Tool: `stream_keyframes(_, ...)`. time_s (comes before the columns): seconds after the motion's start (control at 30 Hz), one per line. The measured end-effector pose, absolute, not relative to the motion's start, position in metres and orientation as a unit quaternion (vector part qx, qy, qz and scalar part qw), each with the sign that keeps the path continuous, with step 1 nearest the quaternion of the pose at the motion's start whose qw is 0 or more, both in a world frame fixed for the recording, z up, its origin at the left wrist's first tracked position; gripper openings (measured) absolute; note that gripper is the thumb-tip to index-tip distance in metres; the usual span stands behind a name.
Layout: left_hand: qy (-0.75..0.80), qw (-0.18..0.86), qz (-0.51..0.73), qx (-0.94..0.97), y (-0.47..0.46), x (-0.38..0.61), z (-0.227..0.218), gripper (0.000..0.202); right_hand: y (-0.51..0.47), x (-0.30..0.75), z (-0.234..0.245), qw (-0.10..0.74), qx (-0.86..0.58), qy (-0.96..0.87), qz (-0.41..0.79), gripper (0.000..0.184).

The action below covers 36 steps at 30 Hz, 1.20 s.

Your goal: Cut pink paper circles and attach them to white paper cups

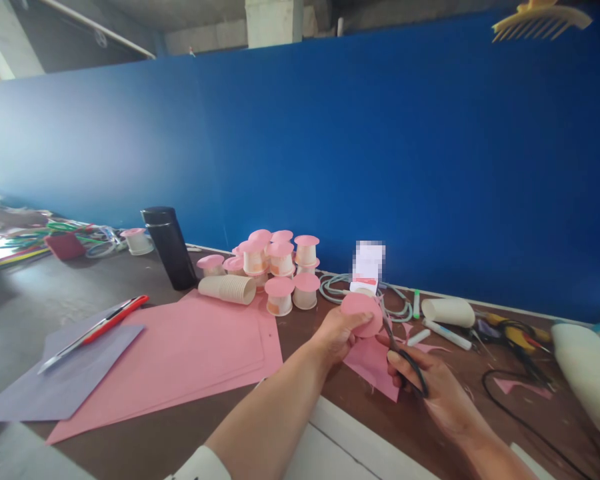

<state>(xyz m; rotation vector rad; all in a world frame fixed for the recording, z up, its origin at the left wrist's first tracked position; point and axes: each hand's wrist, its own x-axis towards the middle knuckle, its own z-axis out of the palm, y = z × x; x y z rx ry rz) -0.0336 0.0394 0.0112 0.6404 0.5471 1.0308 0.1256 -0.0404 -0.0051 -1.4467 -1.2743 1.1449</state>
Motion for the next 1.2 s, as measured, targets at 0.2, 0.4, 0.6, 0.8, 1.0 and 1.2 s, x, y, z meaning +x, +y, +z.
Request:
stream_keyframes(0.2,0.217,0.802,0.471,0.296,0.041,-0.035,0.007,0.049,-0.044,0.121,0.002,0.442,-0.583,-0.519,0.442,0.063)
stream_keyframes(0.4,0.185,0.811,0.464,0.304,0.042,-0.037,0.004,0.046,-0.045,0.117,0.012,0.438,-0.599,-0.52,0.423,0.06)
stream_keyframes(0.6,0.179,0.816,0.457,0.304,0.042,-0.038,0.003,0.046,-0.045,0.12,0.014,0.409,-0.626,-0.545,0.38,0.057)
stream_keyframes(0.8,0.191,0.813,0.466,0.291,0.043,-0.036,-0.002,0.046,-0.041,0.124,0.008,0.393,-0.627,-0.565,0.364,0.057)
stream_keyframes(1.0,0.199,0.811,0.472,0.282,0.044,-0.034,-0.005,0.043,-0.042,0.121,0.007,0.404,-0.635,-0.544,0.372,0.06)
stream_keyframes(1.2,0.213,0.812,0.469,0.274,0.044,-0.034,-0.003,0.043,-0.042,0.119,0.011,0.404,-0.637,-0.547,0.362,0.061)
